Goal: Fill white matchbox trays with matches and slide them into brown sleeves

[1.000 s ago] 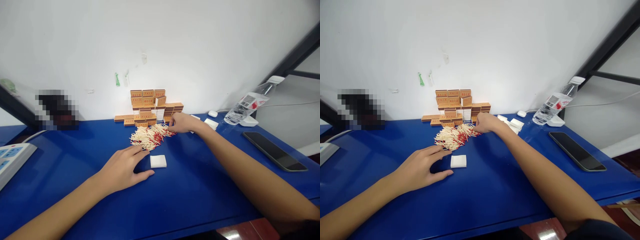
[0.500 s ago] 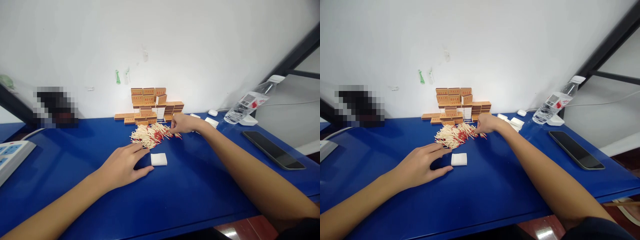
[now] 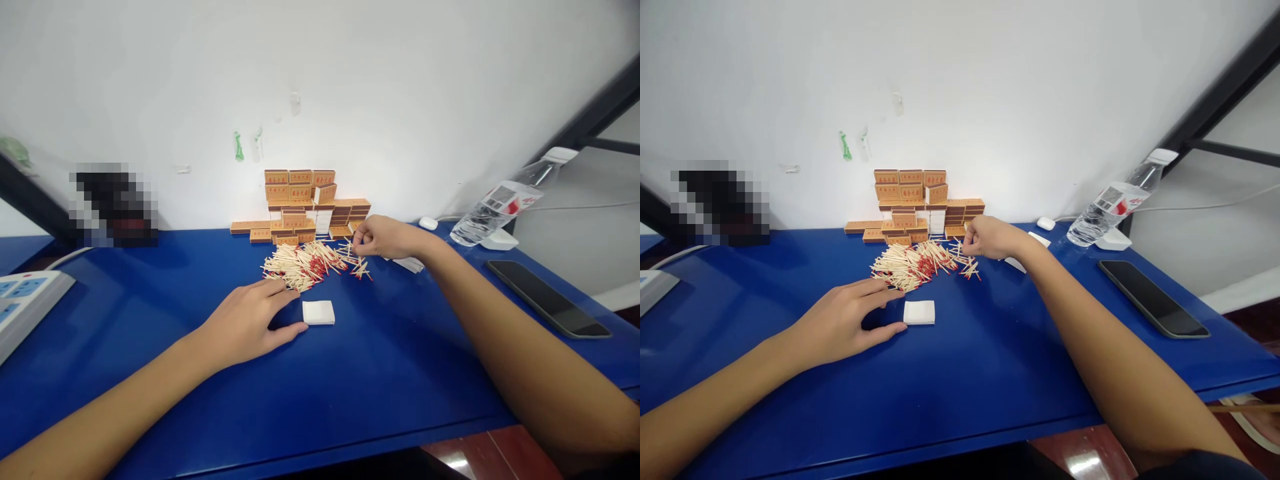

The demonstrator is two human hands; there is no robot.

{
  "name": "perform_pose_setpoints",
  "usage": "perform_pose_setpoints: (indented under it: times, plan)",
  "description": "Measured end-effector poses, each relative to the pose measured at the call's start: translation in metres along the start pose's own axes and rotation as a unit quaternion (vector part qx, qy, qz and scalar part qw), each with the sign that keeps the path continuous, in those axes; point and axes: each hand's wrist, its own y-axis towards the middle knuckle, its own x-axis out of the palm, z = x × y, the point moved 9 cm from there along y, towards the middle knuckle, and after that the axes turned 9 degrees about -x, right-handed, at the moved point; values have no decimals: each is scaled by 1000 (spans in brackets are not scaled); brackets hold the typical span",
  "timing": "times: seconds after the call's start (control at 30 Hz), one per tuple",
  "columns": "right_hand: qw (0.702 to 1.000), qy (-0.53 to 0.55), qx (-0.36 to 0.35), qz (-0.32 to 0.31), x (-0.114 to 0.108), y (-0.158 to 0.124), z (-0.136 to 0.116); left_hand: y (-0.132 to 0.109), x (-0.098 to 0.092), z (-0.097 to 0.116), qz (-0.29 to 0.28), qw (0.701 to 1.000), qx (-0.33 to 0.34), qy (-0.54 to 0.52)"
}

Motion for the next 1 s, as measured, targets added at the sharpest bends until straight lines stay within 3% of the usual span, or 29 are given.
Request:
perform_pose_setpoints:
  times: [0.13,0.27,0.43,0.57,0.8,1.0]
  plan:
    - [998,44,0,48,-15,-10,-4,1,1,-1,-6,1000,-5,-6]
    - [994,60,-29,86,-19,-24,-29,1,0,-2,-1,1000,-8,-6]
    - [991,88,-105,14,14,-39,-78,1,-2,-3,-8,999,-29,-13]
    - [989,46,-139,-16,33,-46,-101,3,-1,-4,-21,999,-42,-19]
    - [988,-48,-143,-40,51,-53,-118,2,1,-3,-24,999,-33,-35]
    - [986,-26,-156,-50,48,-58,-119,0,5,1,-22,999,-23,-40]
